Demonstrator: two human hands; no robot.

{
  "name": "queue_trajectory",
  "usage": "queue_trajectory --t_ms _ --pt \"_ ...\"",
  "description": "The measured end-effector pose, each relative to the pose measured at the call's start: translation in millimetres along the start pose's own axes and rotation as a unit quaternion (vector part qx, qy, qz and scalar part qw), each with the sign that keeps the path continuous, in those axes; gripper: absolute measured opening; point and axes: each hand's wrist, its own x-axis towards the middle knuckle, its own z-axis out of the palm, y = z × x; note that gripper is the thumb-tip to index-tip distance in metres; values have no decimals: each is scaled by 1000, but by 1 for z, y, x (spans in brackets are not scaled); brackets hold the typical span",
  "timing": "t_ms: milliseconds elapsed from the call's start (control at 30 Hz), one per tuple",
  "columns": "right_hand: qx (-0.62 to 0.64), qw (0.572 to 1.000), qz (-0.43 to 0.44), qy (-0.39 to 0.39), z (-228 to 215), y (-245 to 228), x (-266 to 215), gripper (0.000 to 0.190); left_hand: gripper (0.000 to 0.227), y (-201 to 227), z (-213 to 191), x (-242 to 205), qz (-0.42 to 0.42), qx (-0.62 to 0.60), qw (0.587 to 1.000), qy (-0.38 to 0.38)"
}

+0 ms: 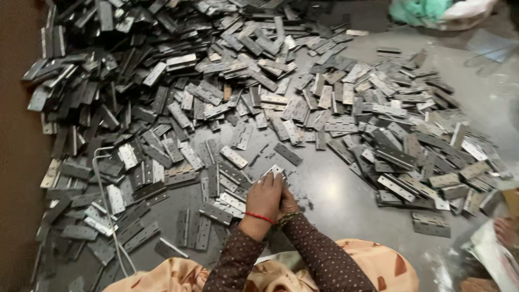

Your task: The person sits on the floor and repeatedly picks up small metal hinges from a large pile, aligns them, and stacks them into neat bundles. The person handles the hinges by hand, moving them from the scattered pile into organized stacks.

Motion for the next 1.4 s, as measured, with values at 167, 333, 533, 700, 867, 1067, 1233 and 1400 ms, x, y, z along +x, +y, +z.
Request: queue_trajectory --t_ms 167,333,533,700,867,1067,1233,1400 --pt "-4 980 -165 108 -8 -42 -1 53 41 10 -37 -30 -9 -108 994 2" --pt "129 915 -304 232 24 -176 -16 77 39 -45 -70 -80 -154 -71 984 -46" --pt "87 923 -354 124 53 -256 -72 143 39 -137 -83 -140 -254 -2 967 -5" --pt "-91 945 -261 175 71 -177 -65 102 38 -170 -35 -155 -207 5 972 -108" --pt "-369 897 -147 193 79 -88 -44 72 31 -174 23 -145 -13 48 995 -82" --pt "-849 517 -29 107 51 -9 -47 63 26 -156 18 -146 -122 75 956 -255" --pt "-865 492 -28 97 35 21 -45 61 39 -141 12 -136 -56 -7 991 -122" --pt "-806 579 -45 115 19 31 -57 61 81 -132 21 -107 44 -44 995 -84"
